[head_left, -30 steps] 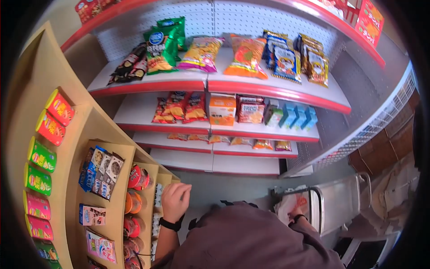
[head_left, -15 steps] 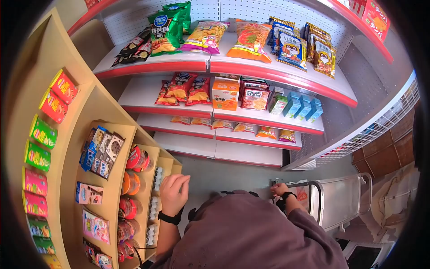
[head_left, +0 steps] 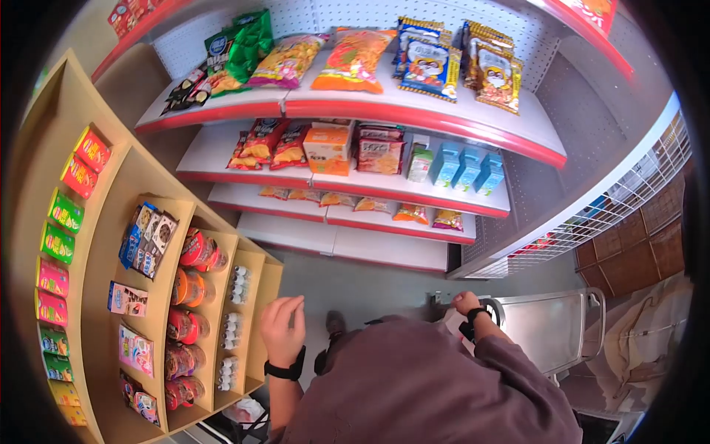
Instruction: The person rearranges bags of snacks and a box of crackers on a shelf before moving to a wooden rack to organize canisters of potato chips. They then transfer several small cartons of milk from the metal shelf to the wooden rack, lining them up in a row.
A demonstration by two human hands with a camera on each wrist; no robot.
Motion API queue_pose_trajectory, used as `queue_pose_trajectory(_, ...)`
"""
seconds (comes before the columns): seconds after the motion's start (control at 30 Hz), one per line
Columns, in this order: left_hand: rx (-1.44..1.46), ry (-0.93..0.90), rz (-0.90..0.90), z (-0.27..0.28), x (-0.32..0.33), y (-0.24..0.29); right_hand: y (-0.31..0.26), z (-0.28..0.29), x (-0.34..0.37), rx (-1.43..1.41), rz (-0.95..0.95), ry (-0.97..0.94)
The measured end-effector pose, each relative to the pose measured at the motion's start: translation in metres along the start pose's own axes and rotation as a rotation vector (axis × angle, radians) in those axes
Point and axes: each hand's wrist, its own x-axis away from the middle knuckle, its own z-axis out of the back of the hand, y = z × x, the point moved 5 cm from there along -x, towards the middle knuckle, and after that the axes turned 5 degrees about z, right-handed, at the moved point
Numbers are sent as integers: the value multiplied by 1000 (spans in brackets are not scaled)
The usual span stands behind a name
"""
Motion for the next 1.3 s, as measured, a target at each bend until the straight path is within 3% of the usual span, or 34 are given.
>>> queue_pose_trajectory(0.07, 25, 2, -9, -7, 4, 25, -4, 26, 12, 49, 7, 260)
queue_pose_trajectory(0.13, 29, 31, 18, -14, 15, 35, -7, 49, 18, 196, 165, 406)
queue_pose_trajectory(0.2, 16, 48, 21, -20, 32, 40, -3, 64, 17, 450, 150, 475)
queue_pose_trajectory(0.27, -33, 26, 38, -25, 49, 46, 8, 75, 14, 635, -105, 256)
queue_pose_trajectory(0.33, -69, 10, 43, -27, 68, 50, 40, 74, 10, 558, -258, -66)
queue_pose_trajectory(0.4, -84, 19, 22, -31, 80, 54, 80, 56, 6, 305, -269, -229)
queue_pose_trajectory(0.53, -34, 14, 108, -31, 77, 84, 97, 51, 18, 360, -272, -211)
queue_pose_trajectory(0.77, 13, -66, 5, -35, 57, 123, 86, 61, 17, 288, -291, -122)
queue_pose_trajectory(1.3, -23, -11, -87, -35, 62, 126, 73, 71, 21, 303, -272, -135)
